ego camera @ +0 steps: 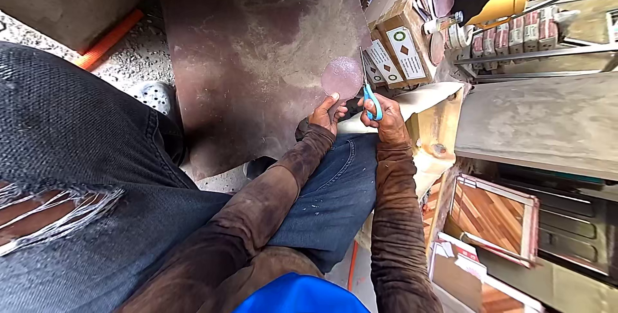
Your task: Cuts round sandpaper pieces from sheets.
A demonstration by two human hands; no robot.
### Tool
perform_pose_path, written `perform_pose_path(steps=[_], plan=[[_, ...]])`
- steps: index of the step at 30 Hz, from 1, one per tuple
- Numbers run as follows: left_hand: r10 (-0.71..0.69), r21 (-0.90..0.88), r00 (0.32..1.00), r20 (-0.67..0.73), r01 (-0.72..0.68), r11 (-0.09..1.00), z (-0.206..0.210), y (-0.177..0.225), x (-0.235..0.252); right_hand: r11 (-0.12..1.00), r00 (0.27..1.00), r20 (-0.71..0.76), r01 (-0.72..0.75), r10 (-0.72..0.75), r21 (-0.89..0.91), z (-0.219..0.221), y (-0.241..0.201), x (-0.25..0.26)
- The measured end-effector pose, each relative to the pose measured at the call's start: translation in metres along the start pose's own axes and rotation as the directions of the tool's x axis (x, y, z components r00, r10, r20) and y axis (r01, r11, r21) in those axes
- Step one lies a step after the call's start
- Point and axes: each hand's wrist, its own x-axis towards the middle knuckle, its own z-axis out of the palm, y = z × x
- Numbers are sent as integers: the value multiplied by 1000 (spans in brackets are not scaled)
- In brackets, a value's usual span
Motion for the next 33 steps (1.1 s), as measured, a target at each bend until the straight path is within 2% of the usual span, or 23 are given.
perform_pose_path(steps=[2, 14, 22, 25, 27, 30, 33], plan=[[-1, 6, 1000, -5, 1, 1000, 0, -1, -3, 1000, 999, 39, -3, 3, -13, -1, 3, 1], [9, 50, 998, -66, -6, 999, -3, 3, -3, 988, 998, 20, -51, 55, -146, -6, -5, -2], [83, 100, 996, 12, -84, 991, 20, 16, -14, 984, 996, 56, 54, -65, 172, -5, 0, -4], [78, 96, 996, 51, -83, 992, 17, 11, -17, 974, 992, 86, 68, -89, 218, -3, -2, -7], [65, 82, 997, 43, -68, 994, 15, 8, -18, 985, 992, 86, 81, -95, 154, -2, -5, -12], [64, 70, 997, 39, -67, 995, 11, 6, -17, 993, 989, 96, 114, -111, -33, -6, -13, -15], [72, 78, 997, 25, -74, 994, 8, 6, -17, 991, 986, 130, 113, -104, -66, -12, -14, -12]])
